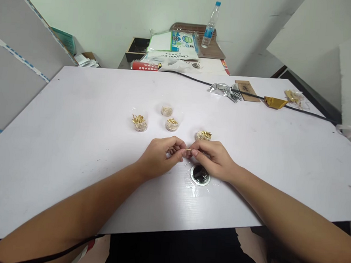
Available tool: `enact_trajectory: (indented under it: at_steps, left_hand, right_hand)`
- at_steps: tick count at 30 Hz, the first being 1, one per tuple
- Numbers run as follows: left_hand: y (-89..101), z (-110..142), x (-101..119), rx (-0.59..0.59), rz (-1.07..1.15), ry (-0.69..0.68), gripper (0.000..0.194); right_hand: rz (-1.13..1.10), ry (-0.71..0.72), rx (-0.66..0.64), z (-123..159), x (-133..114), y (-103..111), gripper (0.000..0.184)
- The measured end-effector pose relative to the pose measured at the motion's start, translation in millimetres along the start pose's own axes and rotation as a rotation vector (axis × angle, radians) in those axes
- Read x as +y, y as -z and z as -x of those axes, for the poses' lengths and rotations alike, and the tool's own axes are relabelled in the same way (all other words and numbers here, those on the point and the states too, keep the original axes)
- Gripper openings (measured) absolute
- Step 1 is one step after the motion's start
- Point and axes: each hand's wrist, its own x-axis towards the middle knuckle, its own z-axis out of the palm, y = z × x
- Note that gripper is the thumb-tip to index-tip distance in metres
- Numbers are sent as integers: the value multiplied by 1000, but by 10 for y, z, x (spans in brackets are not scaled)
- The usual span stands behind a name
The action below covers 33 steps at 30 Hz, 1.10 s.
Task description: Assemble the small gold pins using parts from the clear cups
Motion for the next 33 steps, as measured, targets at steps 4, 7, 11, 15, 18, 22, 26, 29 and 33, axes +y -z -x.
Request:
enact_trajectory:
  at_steps: [4, 7, 11, 15, 18, 22, 26, 29, 33]
  left_hand:
    - [3, 8, 9, -31, 62, 10, 7]
    - [5, 13, 12, -53, 112, 19, 8]
    - [11, 11, 13, -79, 142, 23, 7]
    - [20, 9, 23, -84, 127, 3, 6]
    - [31, 13, 35, -80, 29, -48, 5]
    - [49, 19, 51, -104, -28, -141, 3]
    - [54, 16, 60, -119, -9, -165, 4]
    - [45, 16, 64, -114, 3, -162, 3]
    - [29, 23, 64, -99, 13, -164, 3]
  right_hand:
    - [-149, -41, -70, -8, 7, 15, 25]
    - [-288, -52, -116, -15, 10, 25, 24]
    - [-422, -62, -156, -15, 21, 24, 22]
    - [-529, -119, -191, -14, 39, 23, 24]
    - [-596, -145, -246, -21, 48, 43, 27]
    - [-590, -124, -312, -33, 44, 79, 28]
    - [-603, -122, -339, -35, 38, 97, 29]
    - [-610, -130, -341, -32, 42, 100, 30]
    - [-625, -145, -348, -30, 52, 100, 30]
